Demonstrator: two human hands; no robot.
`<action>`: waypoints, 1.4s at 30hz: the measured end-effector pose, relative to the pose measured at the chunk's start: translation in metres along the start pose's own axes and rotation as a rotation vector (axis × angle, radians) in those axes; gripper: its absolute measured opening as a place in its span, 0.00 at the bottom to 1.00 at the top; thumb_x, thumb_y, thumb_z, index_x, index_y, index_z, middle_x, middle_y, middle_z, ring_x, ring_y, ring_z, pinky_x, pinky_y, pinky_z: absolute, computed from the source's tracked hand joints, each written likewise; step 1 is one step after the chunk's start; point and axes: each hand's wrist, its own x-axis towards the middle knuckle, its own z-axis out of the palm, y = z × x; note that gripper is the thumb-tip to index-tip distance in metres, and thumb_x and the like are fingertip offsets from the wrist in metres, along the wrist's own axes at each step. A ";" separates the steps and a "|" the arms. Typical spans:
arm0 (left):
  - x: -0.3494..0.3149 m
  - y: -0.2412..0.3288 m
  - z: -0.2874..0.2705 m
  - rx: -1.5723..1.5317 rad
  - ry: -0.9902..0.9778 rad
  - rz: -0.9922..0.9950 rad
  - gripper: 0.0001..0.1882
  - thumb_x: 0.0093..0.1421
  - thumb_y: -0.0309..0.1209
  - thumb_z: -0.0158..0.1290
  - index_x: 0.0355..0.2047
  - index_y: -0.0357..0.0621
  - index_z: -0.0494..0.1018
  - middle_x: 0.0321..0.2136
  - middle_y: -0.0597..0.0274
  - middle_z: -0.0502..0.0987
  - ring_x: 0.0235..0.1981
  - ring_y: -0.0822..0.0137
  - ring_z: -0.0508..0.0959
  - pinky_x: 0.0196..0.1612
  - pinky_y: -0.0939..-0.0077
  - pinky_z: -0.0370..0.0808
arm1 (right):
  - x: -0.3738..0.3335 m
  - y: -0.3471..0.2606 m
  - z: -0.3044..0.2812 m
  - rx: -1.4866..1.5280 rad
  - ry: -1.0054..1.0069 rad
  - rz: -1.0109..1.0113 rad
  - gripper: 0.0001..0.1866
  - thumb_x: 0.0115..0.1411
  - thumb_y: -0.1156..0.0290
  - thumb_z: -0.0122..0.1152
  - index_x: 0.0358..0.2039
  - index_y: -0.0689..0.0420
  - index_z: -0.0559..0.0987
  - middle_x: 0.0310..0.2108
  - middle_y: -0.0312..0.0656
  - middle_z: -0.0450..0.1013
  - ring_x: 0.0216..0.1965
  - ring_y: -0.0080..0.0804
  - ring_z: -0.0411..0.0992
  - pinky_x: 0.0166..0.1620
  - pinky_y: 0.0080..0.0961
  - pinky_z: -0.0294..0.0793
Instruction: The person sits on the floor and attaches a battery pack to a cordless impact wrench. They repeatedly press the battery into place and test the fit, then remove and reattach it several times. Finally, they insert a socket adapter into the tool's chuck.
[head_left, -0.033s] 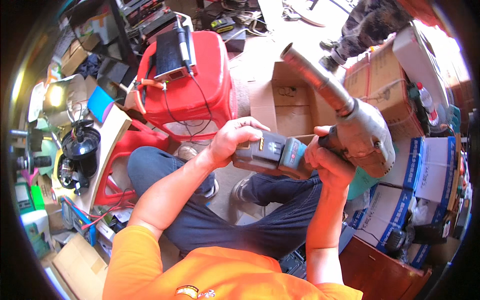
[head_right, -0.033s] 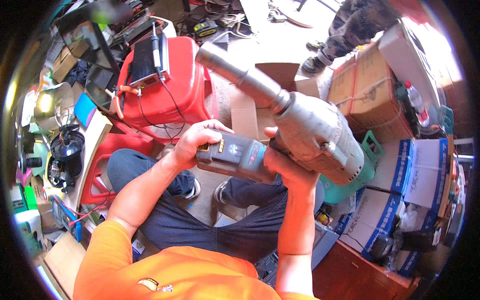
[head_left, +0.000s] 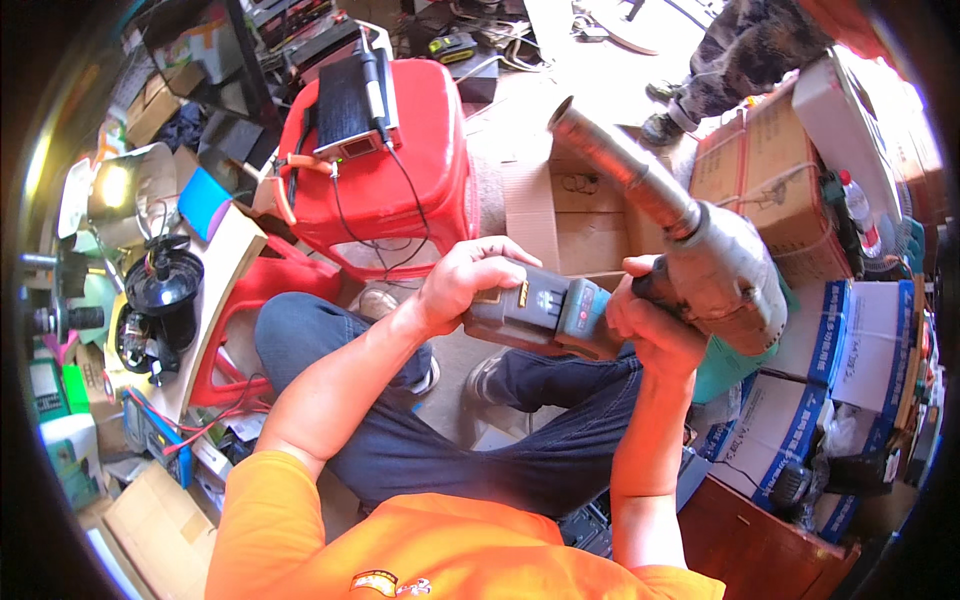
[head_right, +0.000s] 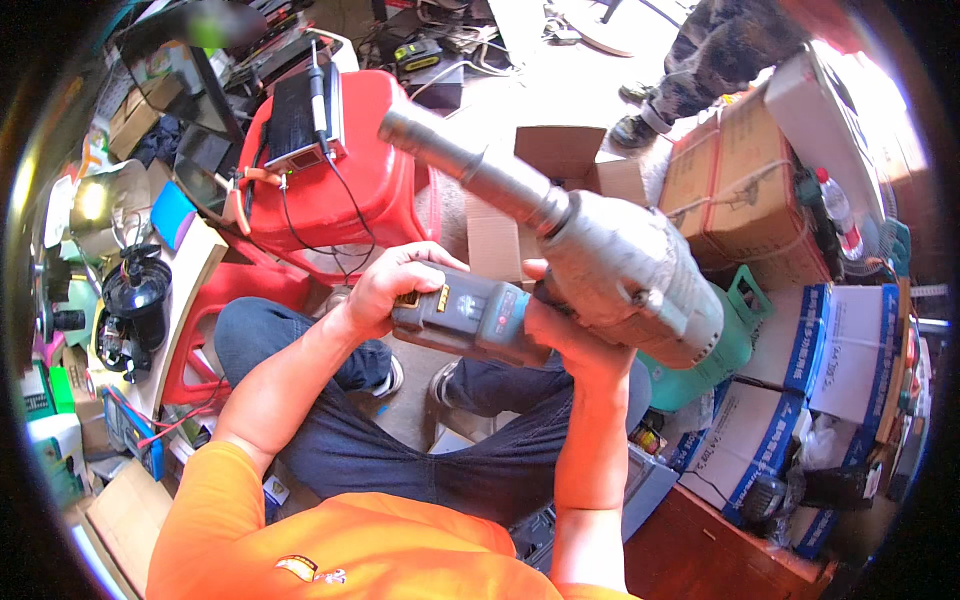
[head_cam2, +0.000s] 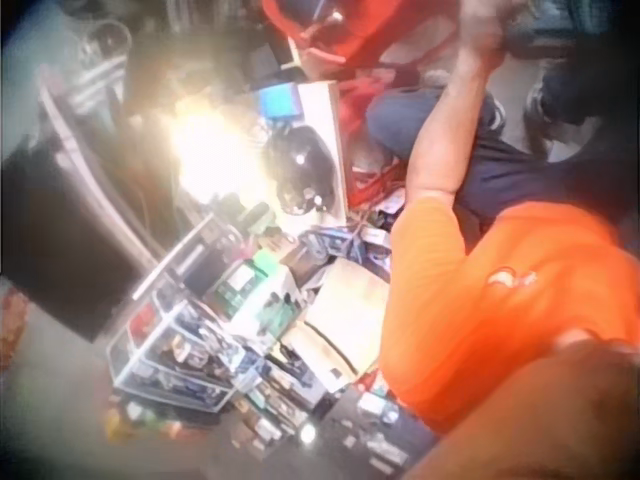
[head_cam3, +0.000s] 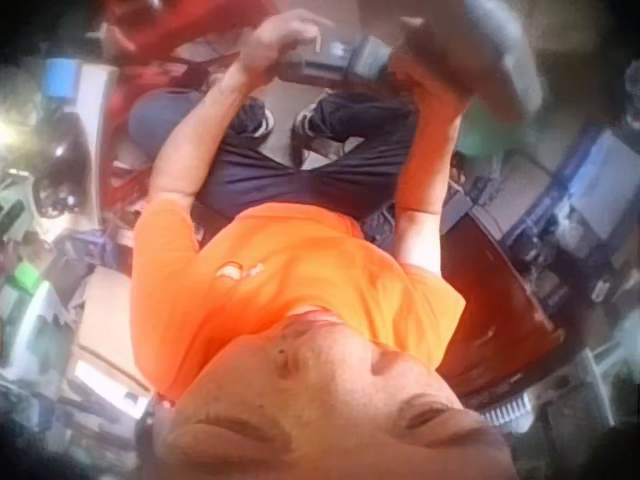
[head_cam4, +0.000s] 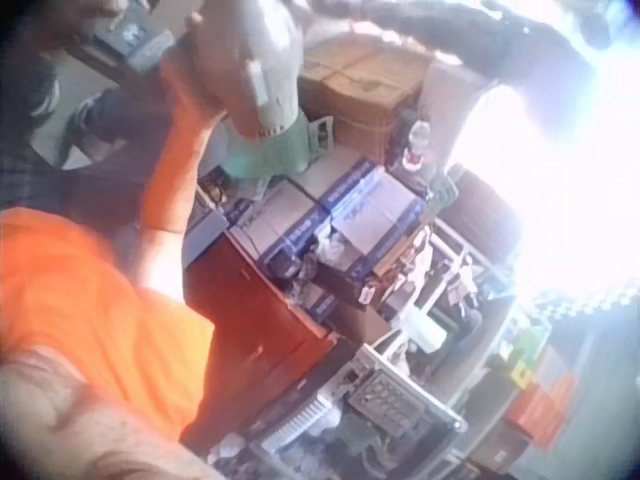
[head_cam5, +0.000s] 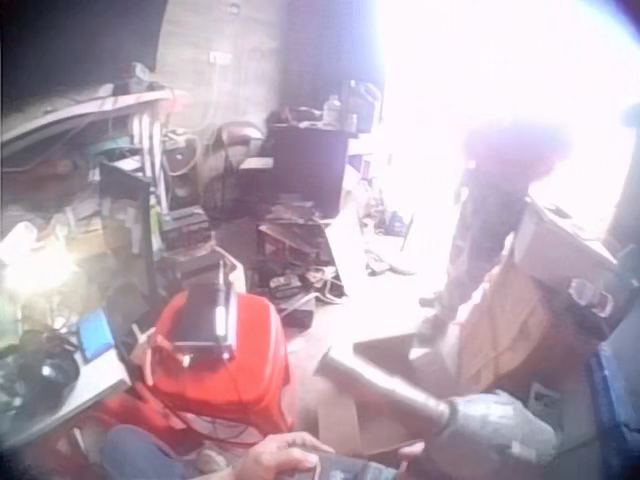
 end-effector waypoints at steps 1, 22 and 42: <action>-0.003 -0.001 -0.003 0.052 -0.007 -0.028 0.20 0.54 0.31 0.53 0.44 0.31 0.74 0.37 0.58 0.79 0.35 0.73 0.78 0.41 0.78 0.75 | -0.002 0.007 0.006 0.024 0.002 0.026 0.23 0.54 0.74 0.60 0.53 0.65 0.74 0.18 0.38 0.65 0.19 0.27 0.62 0.27 0.28 0.64; 0.007 -0.035 -0.018 0.152 0.177 -0.101 0.15 0.70 0.42 0.44 0.36 0.44 0.71 0.31 0.68 0.74 0.34 0.78 0.74 0.41 0.81 0.71 | -0.015 0.057 0.034 0.117 0.130 0.041 0.23 0.57 0.72 0.55 0.53 0.66 0.69 0.20 0.39 0.64 0.22 0.28 0.63 0.31 0.30 0.66; 0.013 -0.047 0.003 0.315 0.052 0.043 0.17 0.69 0.41 0.46 0.44 0.37 0.70 0.37 0.66 0.72 0.42 0.77 0.68 0.49 0.78 0.67 | -0.019 0.051 0.034 0.169 0.242 0.030 0.28 0.58 0.68 0.59 0.57 0.66 0.67 0.23 0.35 0.64 0.25 0.26 0.62 0.35 0.28 0.64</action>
